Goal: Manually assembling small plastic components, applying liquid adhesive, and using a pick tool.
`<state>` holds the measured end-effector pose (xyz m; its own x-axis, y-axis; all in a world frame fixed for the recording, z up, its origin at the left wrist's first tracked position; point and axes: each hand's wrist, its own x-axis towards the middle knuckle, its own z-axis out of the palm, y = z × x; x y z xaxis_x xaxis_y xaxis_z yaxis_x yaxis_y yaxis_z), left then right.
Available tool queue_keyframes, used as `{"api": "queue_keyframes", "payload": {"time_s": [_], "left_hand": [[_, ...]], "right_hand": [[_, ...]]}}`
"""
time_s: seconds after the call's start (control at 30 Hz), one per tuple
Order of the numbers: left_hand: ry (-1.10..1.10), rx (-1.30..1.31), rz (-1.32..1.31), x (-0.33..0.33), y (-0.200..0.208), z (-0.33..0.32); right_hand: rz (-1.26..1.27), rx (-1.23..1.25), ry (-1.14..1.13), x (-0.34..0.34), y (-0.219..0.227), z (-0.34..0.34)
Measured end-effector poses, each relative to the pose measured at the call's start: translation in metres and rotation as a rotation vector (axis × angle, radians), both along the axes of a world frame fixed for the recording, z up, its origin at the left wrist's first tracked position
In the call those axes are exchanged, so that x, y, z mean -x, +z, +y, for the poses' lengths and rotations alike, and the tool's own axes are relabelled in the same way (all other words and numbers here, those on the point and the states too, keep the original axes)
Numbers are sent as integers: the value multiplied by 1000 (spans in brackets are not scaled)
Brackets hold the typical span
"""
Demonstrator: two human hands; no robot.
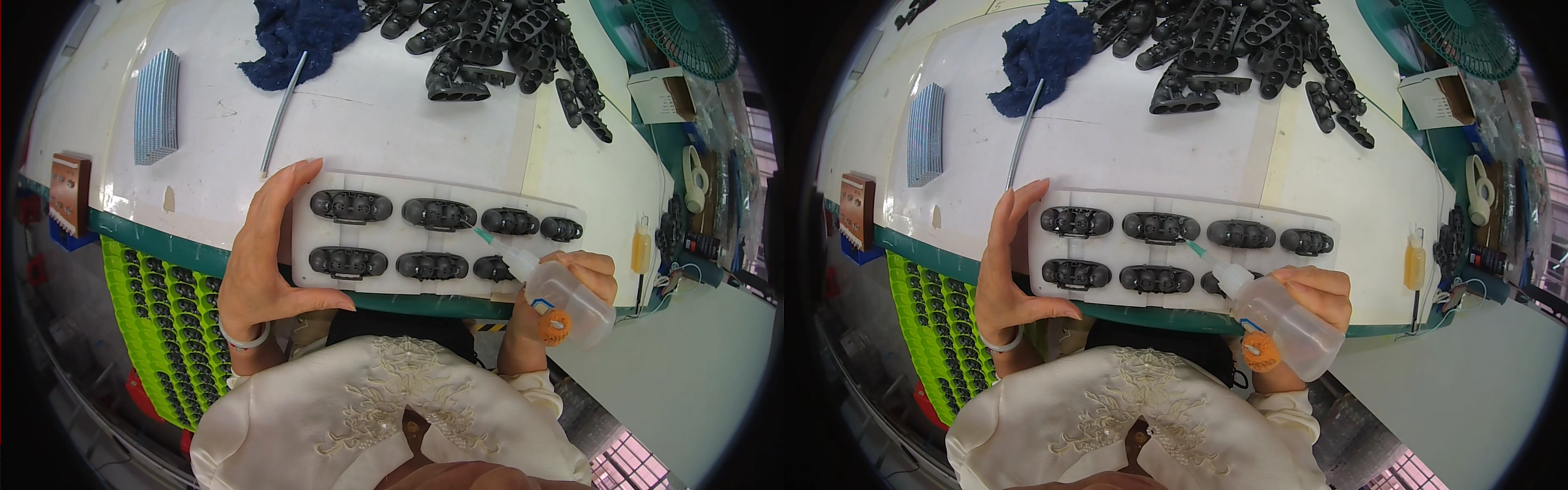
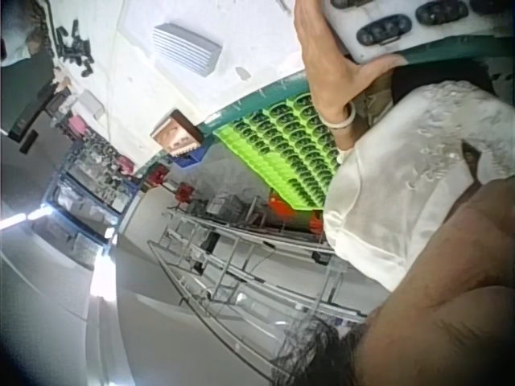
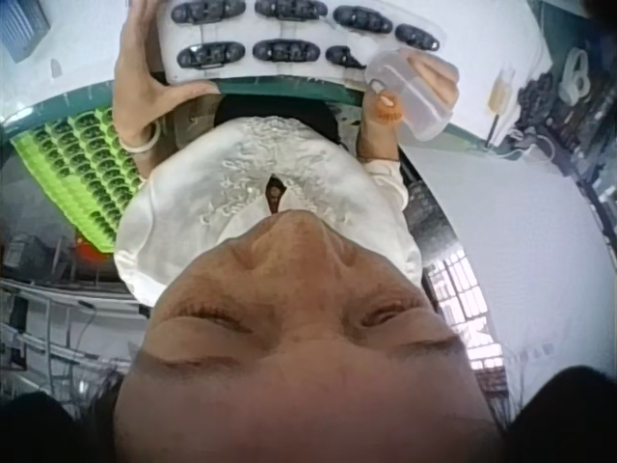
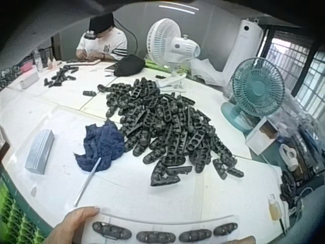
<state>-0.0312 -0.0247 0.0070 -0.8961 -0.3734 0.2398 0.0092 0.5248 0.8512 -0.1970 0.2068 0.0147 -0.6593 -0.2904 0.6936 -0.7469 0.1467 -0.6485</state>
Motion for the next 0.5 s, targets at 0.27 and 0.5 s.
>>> {"api": "queue_keyframes", "payload": {"time_s": [0.27,0.5], "left_hand": [[-24,-6,11,2,-3,2],[-32,-86,60,1,-6,4]], "right_hand": [[25,-131,24,3,6,3],[14,119,-218,17,13,14]]}}
